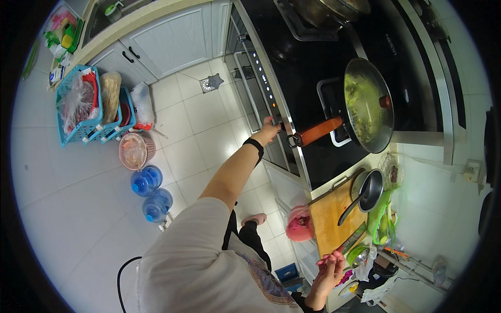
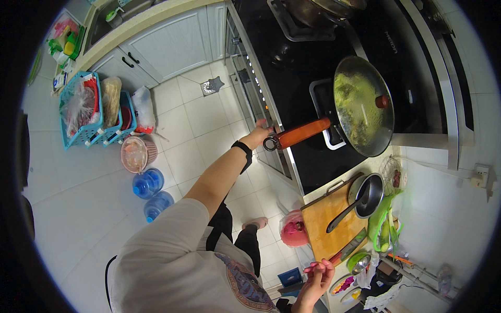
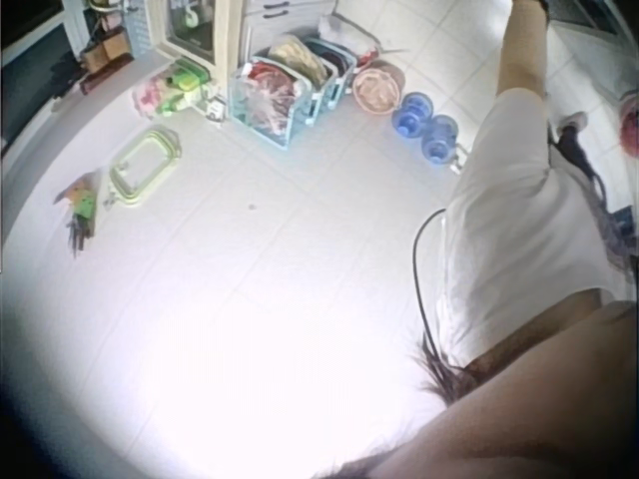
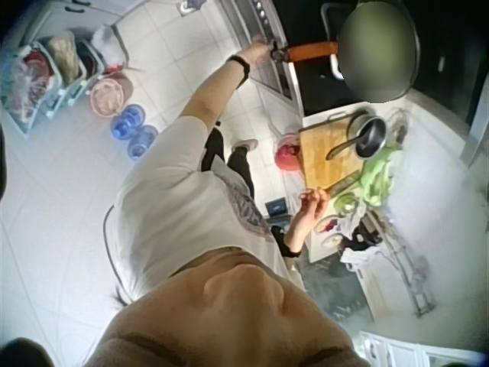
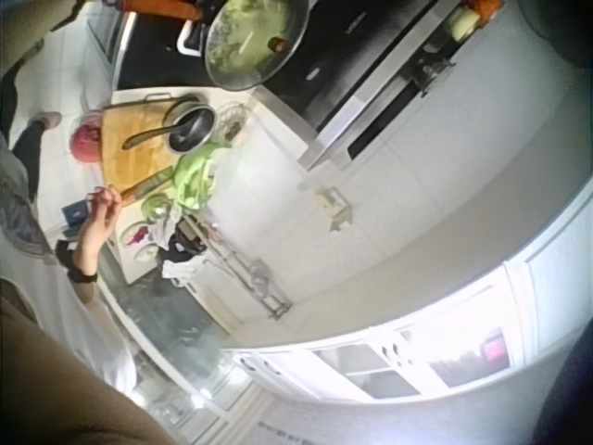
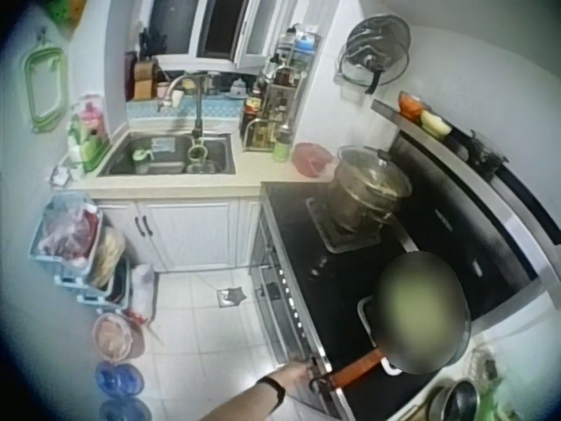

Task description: The person stirs vegetables in a wok, then peels and slices a purple sweet potato on a cutting board. They wash the potato pieces under running water, slice them further, and place them on a plate alongside other prepared ingredients.

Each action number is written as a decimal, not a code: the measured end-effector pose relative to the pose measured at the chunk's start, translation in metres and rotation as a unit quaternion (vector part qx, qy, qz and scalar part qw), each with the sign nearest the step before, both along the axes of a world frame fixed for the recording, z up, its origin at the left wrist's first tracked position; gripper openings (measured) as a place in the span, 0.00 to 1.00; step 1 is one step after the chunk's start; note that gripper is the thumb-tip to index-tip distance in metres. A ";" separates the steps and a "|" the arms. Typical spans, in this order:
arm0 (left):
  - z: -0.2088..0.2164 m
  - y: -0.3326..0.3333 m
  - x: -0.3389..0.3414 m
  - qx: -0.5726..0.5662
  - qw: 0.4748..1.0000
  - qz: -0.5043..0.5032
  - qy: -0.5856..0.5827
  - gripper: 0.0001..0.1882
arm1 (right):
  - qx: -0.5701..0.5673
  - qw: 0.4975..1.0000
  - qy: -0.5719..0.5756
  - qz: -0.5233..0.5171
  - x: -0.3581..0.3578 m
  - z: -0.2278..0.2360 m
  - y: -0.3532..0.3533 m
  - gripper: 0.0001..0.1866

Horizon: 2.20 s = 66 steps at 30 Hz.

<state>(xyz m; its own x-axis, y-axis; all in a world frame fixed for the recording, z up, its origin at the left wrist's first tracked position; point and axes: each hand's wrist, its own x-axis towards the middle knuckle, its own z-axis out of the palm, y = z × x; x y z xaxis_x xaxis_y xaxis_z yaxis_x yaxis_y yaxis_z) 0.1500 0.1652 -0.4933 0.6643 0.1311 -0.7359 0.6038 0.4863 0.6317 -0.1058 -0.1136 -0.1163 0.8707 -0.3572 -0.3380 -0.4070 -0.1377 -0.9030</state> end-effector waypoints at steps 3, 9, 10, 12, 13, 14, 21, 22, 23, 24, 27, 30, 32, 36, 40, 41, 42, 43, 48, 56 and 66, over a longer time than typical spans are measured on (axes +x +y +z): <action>-0.004 0.016 0.009 0.039 0.999 0.015 -0.021 0.30 | -0.006 1.000 0.000 -0.008 0.000 0.000 0.002 0.11; 0.011 0.023 0.014 0.028 0.994 0.106 0.002 0.27 | 0.014 1.000 -0.002 -0.018 0.002 0.000 0.005 0.11; 0.014 0.022 0.014 0.009 0.990 0.137 -0.029 0.27 | 0.019 1.000 -0.007 -0.021 0.002 0.001 0.005 0.11; 0.015 0.020 0.012 -0.023 0.980 0.197 -0.031 0.26 | 0.022 0.999 -0.004 -0.028 0.002 0.003 0.004 0.11; 0.012 0.025 0.009 -0.026 0.979 0.198 -0.026 0.28 | 0.027 0.999 -0.004 -0.031 0.002 0.004 0.004 0.12; 0.008 0.028 0.003 -0.054 0.977 0.203 -0.024 0.30 | 0.040 0.999 -0.012 -0.032 0.001 0.004 0.003 0.12; -0.032 0.090 -0.085 -0.065 0.967 0.245 0.018 0.30 | 0.039 0.997 -0.052 -0.049 -0.006 -0.001 -0.008 0.10; -0.029 0.101 -0.099 -0.072 0.964 0.256 0.025 0.29 | 0.045 0.996 -0.057 -0.054 -0.007 -0.002 -0.010 0.10; -0.025 0.108 -0.112 -0.072 0.956 0.280 0.054 0.26 | 0.059 0.995 -0.064 -0.054 -0.009 -0.002 -0.012 0.10; -0.019 0.114 -0.125 -0.067 0.957 0.275 0.069 0.24 | 0.062 0.994 -0.062 -0.063 -0.010 -0.003 -0.014 0.10; 0.005 0.116 -0.147 -0.034 0.958 0.252 0.130 0.21 | 0.073 0.991 -0.068 -0.092 -0.018 -0.004 -0.023 0.11; 0.047 0.085 -0.151 0.026 0.991 0.070 0.111 0.19 | 0.095 0.987 -0.079 -0.107 -0.030 -0.007 -0.036 0.12; 0.089 0.048 -0.159 0.059 0.993 -0.095 0.038 0.18 | 0.094 0.984 -0.085 -0.122 -0.039 -0.011 -0.045 0.11; 0.193 -0.047 -0.161 0.121 0.856 -0.472 -0.174 0.09 | 0.051 0.991 -0.074 -0.100 -0.059 -0.019 -0.068 0.12; 0.295 -0.150 -0.188 0.135 0.690 -0.593 -0.392 0.06 | -0.293 0.948 -0.073 0.098 -0.079 -0.024 -0.103 0.11; 0.314 -0.178 -0.196 0.115 0.652 -0.558 -0.499 0.06 | -0.398 0.900 -0.083 0.160 -0.083 -0.026 -0.111 0.11; 0.331 -0.204 -0.204 0.102 0.614 -0.547 -0.559 0.07 | -0.418 0.889 -0.073 0.174 -0.084 -0.031 -0.119 0.12; 0.345 -0.229 -0.212 0.095 0.584 -0.547 -0.592 0.08 | -0.434 0.878 -0.061 0.194 -0.084 -0.037 -0.128 0.11; 0.370 -0.340 -0.254 0.069 0.486 -0.569 -0.660 0.09 | -0.444 0.868 -0.124 0.185 -0.095 -0.068 -0.186 0.11; 0.348 -0.456 -0.293 0.209 0.555 -0.556 -0.583 0.09 | -0.493 0.859 -0.101 0.092 -0.118 -0.094 -0.283 0.06; 0.284 -0.547 -0.259 0.146 0.709 -0.563 -0.399 0.05 | -0.206 0.972 0.022 -0.106 -0.150 -0.146 -0.413 0.19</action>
<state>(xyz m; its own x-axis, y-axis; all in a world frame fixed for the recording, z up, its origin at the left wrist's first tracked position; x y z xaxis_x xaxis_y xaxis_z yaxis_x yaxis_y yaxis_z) -0.1093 -0.3822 -0.2095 0.6582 -0.7435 -0.1184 -0.0997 -0.2420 0.9651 -0.2560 -0.5270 -0.2623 0.7505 -0.6403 -0.1636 -0.5033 -0.3933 -0.7694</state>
